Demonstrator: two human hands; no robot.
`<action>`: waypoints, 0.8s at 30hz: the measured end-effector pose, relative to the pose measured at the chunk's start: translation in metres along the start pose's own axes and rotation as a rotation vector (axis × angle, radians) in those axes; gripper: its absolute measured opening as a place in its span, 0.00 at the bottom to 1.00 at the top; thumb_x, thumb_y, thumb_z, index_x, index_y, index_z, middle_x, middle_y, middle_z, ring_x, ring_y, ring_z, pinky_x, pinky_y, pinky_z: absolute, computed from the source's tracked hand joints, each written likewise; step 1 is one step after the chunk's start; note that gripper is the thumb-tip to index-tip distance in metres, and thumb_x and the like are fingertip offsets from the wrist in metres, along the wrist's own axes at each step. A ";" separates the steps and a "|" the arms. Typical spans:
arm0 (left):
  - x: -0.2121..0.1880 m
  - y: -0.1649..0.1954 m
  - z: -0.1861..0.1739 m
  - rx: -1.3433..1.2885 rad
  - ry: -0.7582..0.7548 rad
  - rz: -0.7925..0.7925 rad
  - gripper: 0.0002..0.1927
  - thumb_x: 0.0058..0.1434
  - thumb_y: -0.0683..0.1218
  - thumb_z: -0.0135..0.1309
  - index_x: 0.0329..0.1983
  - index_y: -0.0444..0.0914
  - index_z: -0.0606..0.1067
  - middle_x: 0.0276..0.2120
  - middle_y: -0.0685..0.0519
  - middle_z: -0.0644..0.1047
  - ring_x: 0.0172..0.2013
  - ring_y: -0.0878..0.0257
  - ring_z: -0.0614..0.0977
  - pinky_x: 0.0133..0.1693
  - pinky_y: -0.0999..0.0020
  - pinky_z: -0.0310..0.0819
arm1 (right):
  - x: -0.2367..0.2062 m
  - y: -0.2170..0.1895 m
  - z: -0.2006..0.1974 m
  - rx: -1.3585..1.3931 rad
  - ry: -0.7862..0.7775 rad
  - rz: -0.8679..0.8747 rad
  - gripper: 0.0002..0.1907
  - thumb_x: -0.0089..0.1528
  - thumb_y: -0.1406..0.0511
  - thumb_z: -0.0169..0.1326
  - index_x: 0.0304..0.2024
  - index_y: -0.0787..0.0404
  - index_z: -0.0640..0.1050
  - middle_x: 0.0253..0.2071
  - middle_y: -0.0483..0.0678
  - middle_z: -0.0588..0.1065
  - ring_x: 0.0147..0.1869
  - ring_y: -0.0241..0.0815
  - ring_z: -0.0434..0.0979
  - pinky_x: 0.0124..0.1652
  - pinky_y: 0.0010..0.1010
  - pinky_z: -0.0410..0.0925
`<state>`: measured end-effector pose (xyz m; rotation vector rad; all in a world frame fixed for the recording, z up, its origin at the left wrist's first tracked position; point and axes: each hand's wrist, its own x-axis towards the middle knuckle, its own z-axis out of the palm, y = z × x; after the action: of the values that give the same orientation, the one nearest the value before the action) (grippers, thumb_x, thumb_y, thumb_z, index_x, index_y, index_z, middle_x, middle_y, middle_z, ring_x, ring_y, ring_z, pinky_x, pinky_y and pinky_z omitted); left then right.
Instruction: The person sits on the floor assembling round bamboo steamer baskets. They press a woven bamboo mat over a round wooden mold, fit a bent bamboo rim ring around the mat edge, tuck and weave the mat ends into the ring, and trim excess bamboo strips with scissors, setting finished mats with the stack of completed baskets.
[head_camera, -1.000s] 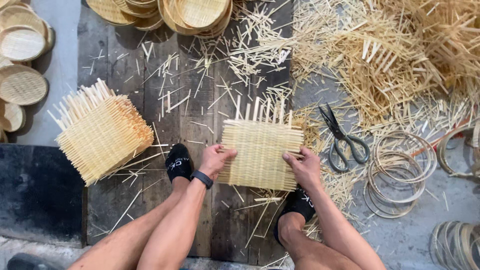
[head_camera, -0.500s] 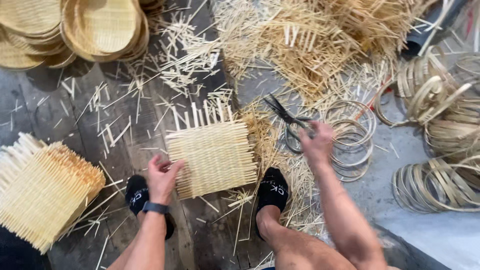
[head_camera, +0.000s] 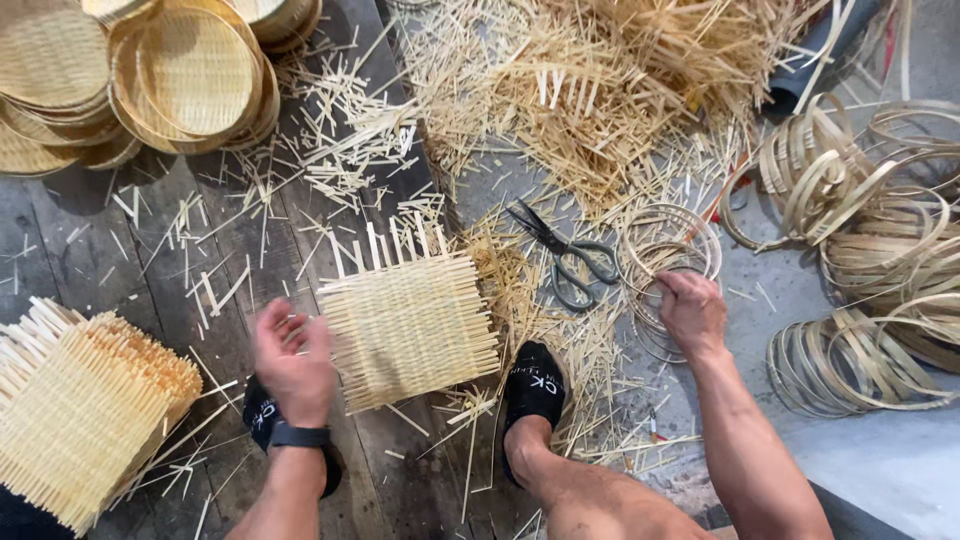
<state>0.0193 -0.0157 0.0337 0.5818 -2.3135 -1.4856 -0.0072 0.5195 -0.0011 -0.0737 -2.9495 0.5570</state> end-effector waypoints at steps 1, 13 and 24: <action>-0.005 0.014 0.008 0.016 -0.022 0.063 0.23 0.65 0.41 0.62 0.62 0.34 0.71 0.50 0.50 0.77 0.47 0.63 0.80 0.50 0.69 0.78 | 0.003 -0.016 -0.010 -0.002 0.008 -0.021 0.08 0.62 0.67 0.58 0.42 0.55 0.85 0.40 0.50 0.81 0.46 0.52 0.81 0.49 0.40 0.73; -0.057 0.130 0.103 -0.850 -0.572 -0.549 0.17 0.72 0.51 0.53 0.48 0.32 0.80 0.29 0.57 0.77 0.27 0.72 0.74 0.29 0.76 0.70 | 0.020 -0.259 -0.104 0.517 -0.070 -0.597 0.14 0.54 0.63 0.68 0.41 0.60 0.82 0.35 0.49 0.78 0.37 0.48 0.79 0.37 0.35 0.71; -0.022 0.135 0.053 -0.626 -0.925 -1.027 0.35 0.64 0.75 0.37 0.26 0.42 0.72 0.17 0.61 0.67 0.15 0.71 0.62 0.16 0.74 0.49 | 0.027 -0.294 -0.073 0.578 -0.183 -0.820 0.12 0.56 0.69 0.65 0.44 0.60 0.82 0.36 0.46 0.76 0.39 0.43 0.77 0.35 0.33 0.71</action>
<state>-0.0091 0.0872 0.1346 1.1348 -1.8080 -3.3560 -0.0298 0.2741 0.1778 1.2106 -2.4906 1.2385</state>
